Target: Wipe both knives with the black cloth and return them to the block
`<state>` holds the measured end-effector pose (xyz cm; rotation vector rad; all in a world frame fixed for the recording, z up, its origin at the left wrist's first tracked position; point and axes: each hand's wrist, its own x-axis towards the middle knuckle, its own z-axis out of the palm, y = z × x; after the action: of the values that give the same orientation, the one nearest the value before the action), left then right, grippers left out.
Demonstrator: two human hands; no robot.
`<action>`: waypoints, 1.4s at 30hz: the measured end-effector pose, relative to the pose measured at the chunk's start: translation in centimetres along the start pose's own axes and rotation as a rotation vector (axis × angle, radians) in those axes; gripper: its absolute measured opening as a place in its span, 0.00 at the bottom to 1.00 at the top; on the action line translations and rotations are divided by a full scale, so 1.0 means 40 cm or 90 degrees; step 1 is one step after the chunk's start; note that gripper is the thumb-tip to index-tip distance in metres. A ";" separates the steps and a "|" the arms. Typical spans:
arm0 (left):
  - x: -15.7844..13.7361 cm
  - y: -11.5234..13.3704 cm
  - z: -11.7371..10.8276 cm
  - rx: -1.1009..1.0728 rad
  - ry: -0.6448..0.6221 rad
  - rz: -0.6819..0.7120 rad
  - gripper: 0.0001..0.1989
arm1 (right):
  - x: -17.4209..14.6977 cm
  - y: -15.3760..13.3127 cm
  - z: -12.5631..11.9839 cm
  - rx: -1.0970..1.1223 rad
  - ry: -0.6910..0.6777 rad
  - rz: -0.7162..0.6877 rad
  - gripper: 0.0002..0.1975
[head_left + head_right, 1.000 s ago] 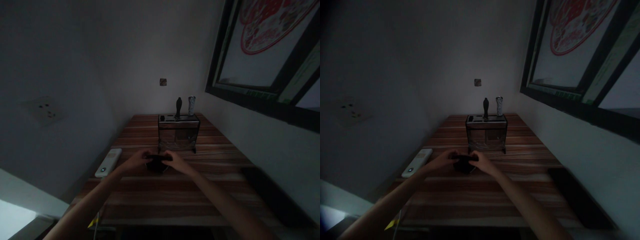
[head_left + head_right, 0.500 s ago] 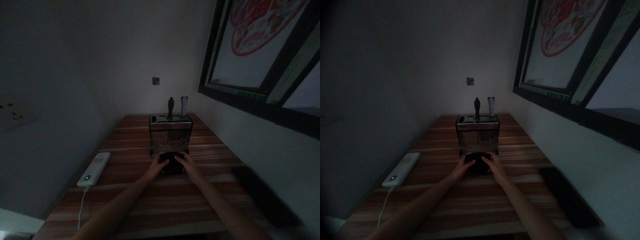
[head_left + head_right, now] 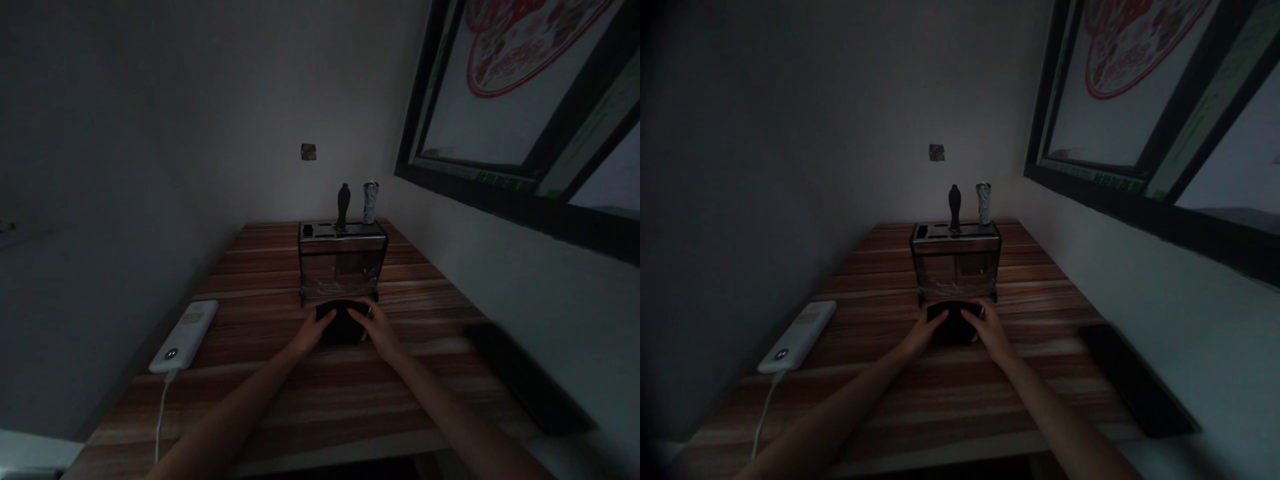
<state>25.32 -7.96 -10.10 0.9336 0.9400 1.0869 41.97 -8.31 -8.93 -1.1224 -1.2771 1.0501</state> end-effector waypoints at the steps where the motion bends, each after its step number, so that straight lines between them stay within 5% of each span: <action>1: 0.003 -0.004 -0.002 -0.010 0.010 -0.003 0.24 | 0.001 0.003 -0.001 -0.009 0.000 -0.003 0.14; 14: -0.004 0.018 0.013 -0.126 0.053 -0.019 0.19 | 0.018 0.035 -0.020 -0.094 -0.023 -0.040 0.17; 25: -0.019 0.048 0.025 -0.257 0.050 -0.115 0.12 | 0.029 0.002 -0.056 -0.119 -0.013 -0.098 0.16; 28: -0.010 0.041 0.019 -0.272 0.056 -0.095 0.13 | 0.025 -0.075 -0.071 -0.204 0.012 -0.159 0.13; 33: 0.001 0.033 0.011 -0.296 0.065 -0.100 0.14 | 0.047 -0.308 -0.056 -0.413 0.002 -0.386 0.09; 38: 0.002 0.037 0.011 -0.279 0.089 -0.100 0.14 | 0.144 -0.515 -0.001 -0.825 -0.177 -0.699 0.09; 42: 0.005 0.040 0.011 -0.272 0.104 -0.101 0.15 | 0.230 -0.576 0.045 -1.122 -0.273 -0.822 0.10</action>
<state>25.34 -7.51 -8.50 0.4188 0.8506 1.1797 39.77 -2.96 15.26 -0.7245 -2.7279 -1.1835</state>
